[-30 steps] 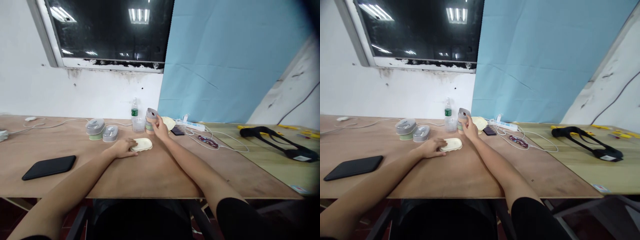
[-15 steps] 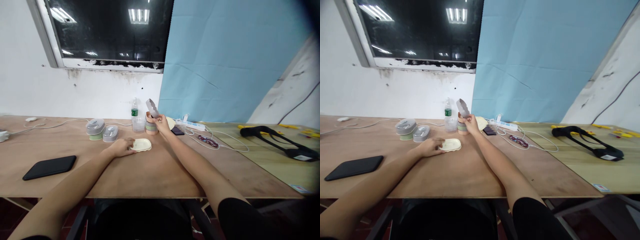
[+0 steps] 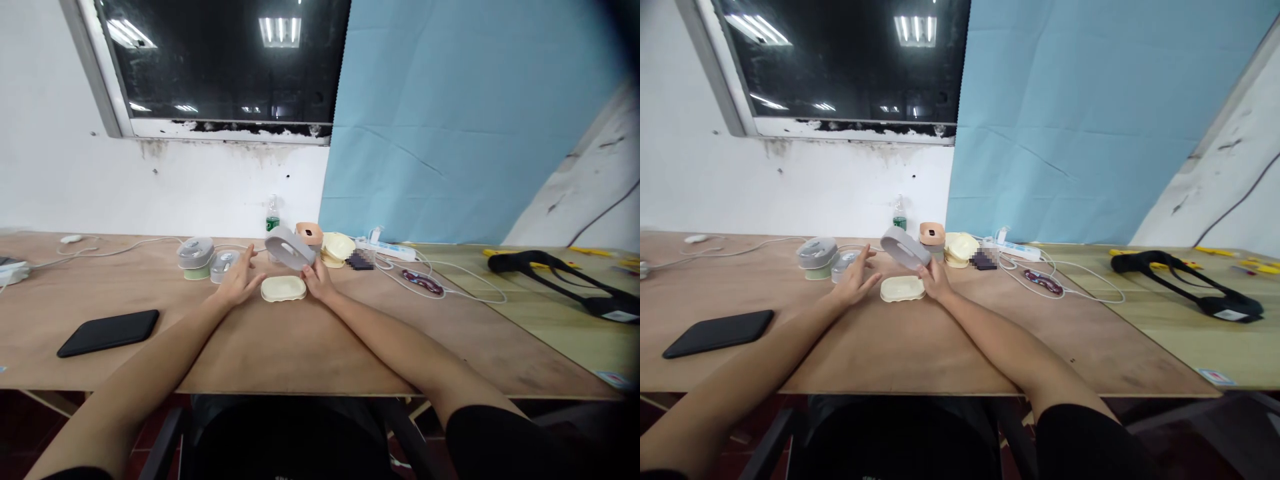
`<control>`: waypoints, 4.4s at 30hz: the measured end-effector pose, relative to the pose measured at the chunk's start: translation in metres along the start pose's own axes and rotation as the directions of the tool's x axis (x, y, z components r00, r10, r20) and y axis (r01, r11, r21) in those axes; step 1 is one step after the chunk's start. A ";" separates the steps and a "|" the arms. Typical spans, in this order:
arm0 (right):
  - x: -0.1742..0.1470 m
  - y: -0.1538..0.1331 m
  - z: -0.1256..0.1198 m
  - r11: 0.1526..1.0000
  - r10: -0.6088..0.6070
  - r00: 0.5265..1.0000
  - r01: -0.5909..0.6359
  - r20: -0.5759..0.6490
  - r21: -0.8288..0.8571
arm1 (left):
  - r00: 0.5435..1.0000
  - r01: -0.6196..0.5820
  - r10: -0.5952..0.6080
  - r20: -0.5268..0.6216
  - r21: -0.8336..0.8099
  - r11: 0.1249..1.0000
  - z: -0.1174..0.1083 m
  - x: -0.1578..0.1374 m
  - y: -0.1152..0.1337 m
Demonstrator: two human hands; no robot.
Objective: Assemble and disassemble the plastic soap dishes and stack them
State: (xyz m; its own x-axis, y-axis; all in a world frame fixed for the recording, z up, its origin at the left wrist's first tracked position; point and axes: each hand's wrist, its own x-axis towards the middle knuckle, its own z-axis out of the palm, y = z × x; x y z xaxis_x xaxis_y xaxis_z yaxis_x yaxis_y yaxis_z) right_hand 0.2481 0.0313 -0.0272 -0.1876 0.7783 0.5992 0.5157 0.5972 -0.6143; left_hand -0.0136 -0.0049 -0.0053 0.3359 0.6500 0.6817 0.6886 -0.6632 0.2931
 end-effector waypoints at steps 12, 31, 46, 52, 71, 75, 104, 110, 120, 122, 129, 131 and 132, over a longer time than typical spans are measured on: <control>0.012 0.007 -0.005 0.996 0.084 0.996 -0.084 -0.031 -0.006 | 0.995 -0.055 0.053 0.083 0.013 0.998 0.001 0.002 0.005; 0.013 0.009 -0.012 0.954 0.101 0.910 0.025 0.402 -0.298 | 0.903 0.129 -0.161 0.398 0.105 0.986 -0.005 0.007 -0.001; 0.070 -0.030 0.001 0.872 -0.058 0.989 0.117 0.137 -0.475 | 0.890 0.050 -0.125 0.438 0.178 0.983 -0.004 0.006 0.002; 0.094 -0.027 0.023 0.859 0.033 0.987 0.054 0.159 -0.509 | 0.874 0.046 -0.121 0.471 0.168 0.985 -0.006 0.005 0.002; 0.003 -0.016 -0.001 0.970 -0.237 0.958 0.225 -0.161 -0.090 | 0.960 0.235 -0.247 0.130 0.100 0.967 -0.011 0.007 0.020; 0.005 -0.012 -0.002 0.985 -0.146 0.976 0.129 -0.159 -0.114 | 0.949 0.258 -0.263 0.173 0.052 0.965 -0.006 0.007 0.020; 0.017 0.023 0.003 0.978 0.202 0.971 -0.206 0.128 0.021 | 0.930 0.140 -0.162 0.331 0.089 0.986 0.017 0.000 -0.001; 0.019 0.022 0.003 0.984 0.172 0.971 -0.177 0.165 0.012 | 0.932 0.102 -0.125 0.340 0.086 0.991 0.020 0.001 0.001; 0.018 0.020 0.002 0.990 0.135 0.963 -0.141 0.233 0.010 | 0.905 0.229 -0.229 0.358 0.043 0.972 0.015 0.003 -0.006; 0.018 0.020 0.002 0.991 0.131 0.962 -0.134 0.238 -0.002 | 0.903 0.237 -0.233 0.360 0.036 0.971 0.014 0.003 -0.006; 0.020 0.022 0.003 0.990 0.132 0.952 -0.141 0.275 0.014 | 0.906 0.222 -0.210 0.367 0.010 0.975 0.008 0.005 -0.002; 0.020 0.022 0.003 0.992 0.110 0.953 -0.125 0.281 0.034 | 0.900 0.249 -0.242 0.363 0.028 0.968 0.006 0.004 -0.003; 0.020 0.022 0.003 0.992 0.100 0.953 -0.118 0.285 0.044 | 0.898 0.255 -0.253 0.359 0.043 0.966 0.006 0.004 -0.003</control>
State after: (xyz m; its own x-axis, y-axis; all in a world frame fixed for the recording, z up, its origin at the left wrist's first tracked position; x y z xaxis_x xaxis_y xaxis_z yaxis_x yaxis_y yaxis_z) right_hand 0.2534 0.0609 -0.0303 -0.3655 0.8571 0.3631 0.4971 0.5096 -0.7023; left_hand -0.0107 0.0018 -0.0075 0.3582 0.8849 0.2977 0.7782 -0.4591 0.4284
